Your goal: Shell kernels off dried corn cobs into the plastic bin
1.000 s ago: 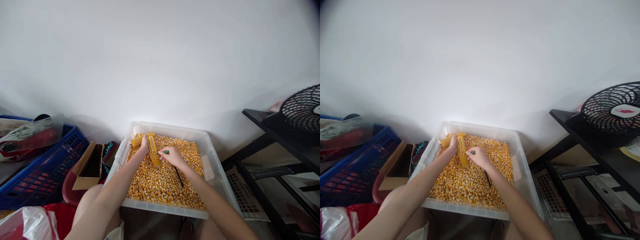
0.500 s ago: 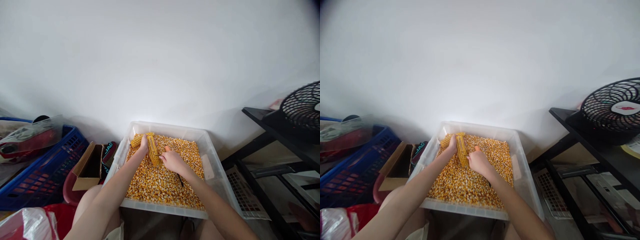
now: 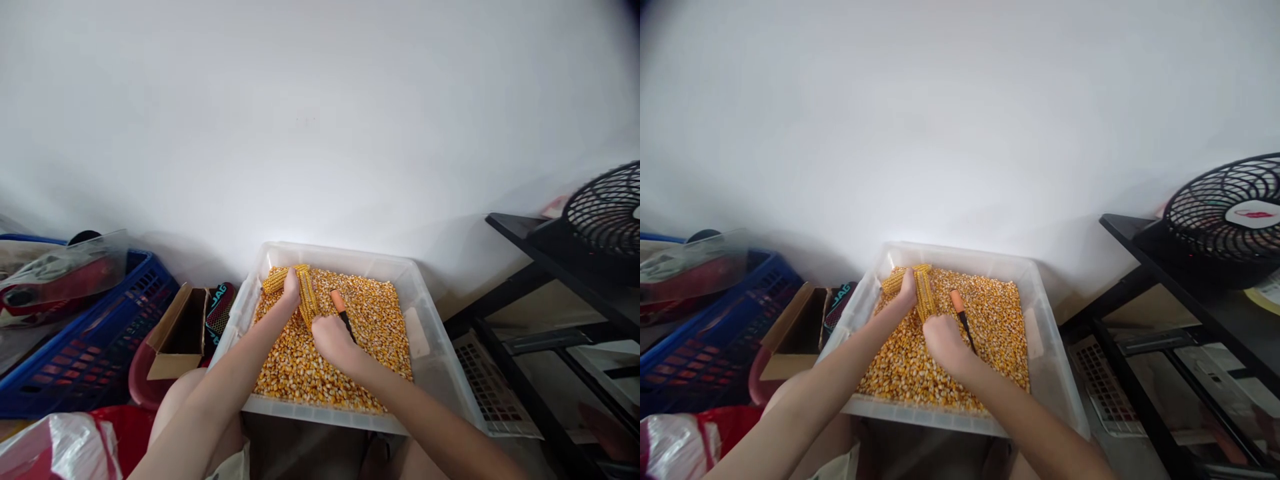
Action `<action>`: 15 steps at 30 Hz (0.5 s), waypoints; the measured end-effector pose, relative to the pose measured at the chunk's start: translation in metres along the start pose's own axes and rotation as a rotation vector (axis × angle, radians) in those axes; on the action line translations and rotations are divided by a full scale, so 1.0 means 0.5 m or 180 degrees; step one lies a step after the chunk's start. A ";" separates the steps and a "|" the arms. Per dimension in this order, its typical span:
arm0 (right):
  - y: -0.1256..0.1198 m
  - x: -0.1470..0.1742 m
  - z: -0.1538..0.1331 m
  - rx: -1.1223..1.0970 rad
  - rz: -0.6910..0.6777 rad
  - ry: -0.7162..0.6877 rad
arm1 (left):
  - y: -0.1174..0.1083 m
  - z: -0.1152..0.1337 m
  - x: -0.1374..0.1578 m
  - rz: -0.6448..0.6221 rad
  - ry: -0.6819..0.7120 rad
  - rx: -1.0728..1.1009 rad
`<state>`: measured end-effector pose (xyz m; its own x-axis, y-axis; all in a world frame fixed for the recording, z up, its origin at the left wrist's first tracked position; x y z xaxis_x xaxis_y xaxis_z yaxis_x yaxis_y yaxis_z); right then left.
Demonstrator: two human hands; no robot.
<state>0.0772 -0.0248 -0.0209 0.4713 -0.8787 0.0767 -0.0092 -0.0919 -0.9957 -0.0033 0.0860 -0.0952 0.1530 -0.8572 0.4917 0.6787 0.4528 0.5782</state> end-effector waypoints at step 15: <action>0.007 -0.016 0.015 -0.0019 -0.0459 0.0326 | 0.005 0.004 -0.011 -0.0086 0.0314 -0.0330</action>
<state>0.0803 -0.0145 -0.0252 0.3756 -0.8994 0.2237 0.0465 -0.2228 -0.9738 -0.0041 0.0925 -0.0951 0.2002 -0.8909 0.4076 0.7533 0.4060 0.5175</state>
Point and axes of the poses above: each hand's wrist, its own x-axis away from the middle knuckle, its own y-axis out of the palm, z = x × y, the point moved 9 cm from there along -x, towards the middle knuckle, and after that the axes turned 2 degrees about x, right-handed, at the moved point
